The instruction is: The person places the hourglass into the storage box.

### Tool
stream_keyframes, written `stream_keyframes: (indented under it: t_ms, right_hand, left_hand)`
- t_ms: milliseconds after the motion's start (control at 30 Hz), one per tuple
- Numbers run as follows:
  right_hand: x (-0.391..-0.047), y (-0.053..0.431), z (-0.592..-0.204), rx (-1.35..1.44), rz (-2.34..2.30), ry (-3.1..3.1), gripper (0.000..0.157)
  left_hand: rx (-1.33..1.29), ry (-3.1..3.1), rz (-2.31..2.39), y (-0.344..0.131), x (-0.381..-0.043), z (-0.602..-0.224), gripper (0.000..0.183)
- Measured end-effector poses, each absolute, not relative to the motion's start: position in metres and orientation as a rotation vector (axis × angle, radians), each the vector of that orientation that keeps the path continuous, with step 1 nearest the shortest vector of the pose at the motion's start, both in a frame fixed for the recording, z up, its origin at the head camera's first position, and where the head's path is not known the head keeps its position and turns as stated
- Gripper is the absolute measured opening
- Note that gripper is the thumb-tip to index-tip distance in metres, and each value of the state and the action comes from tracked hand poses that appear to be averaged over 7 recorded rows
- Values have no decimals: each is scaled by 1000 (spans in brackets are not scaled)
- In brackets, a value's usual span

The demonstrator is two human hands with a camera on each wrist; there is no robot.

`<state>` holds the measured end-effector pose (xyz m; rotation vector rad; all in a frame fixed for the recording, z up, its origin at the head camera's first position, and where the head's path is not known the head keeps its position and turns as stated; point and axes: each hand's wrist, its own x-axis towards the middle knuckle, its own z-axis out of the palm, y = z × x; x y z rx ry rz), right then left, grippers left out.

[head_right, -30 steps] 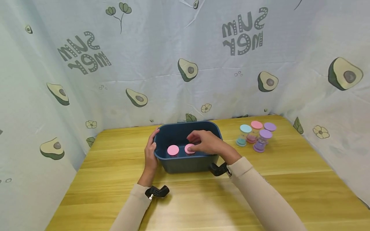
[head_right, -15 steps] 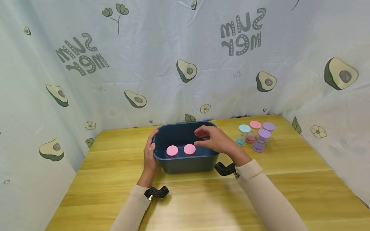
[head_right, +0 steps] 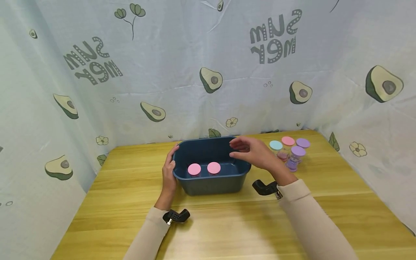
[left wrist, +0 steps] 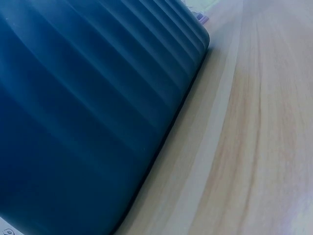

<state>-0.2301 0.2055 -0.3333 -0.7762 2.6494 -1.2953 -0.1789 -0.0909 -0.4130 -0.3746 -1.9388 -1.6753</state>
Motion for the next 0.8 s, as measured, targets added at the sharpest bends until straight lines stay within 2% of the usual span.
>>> stream_keyframes:
  t_ms: [800]
  right_hand:
    - [-254,277,-311,-677,-1217,2775,48]
  left_hand:
    - [-335,-1958,-1693,-92,-180,-412,51]
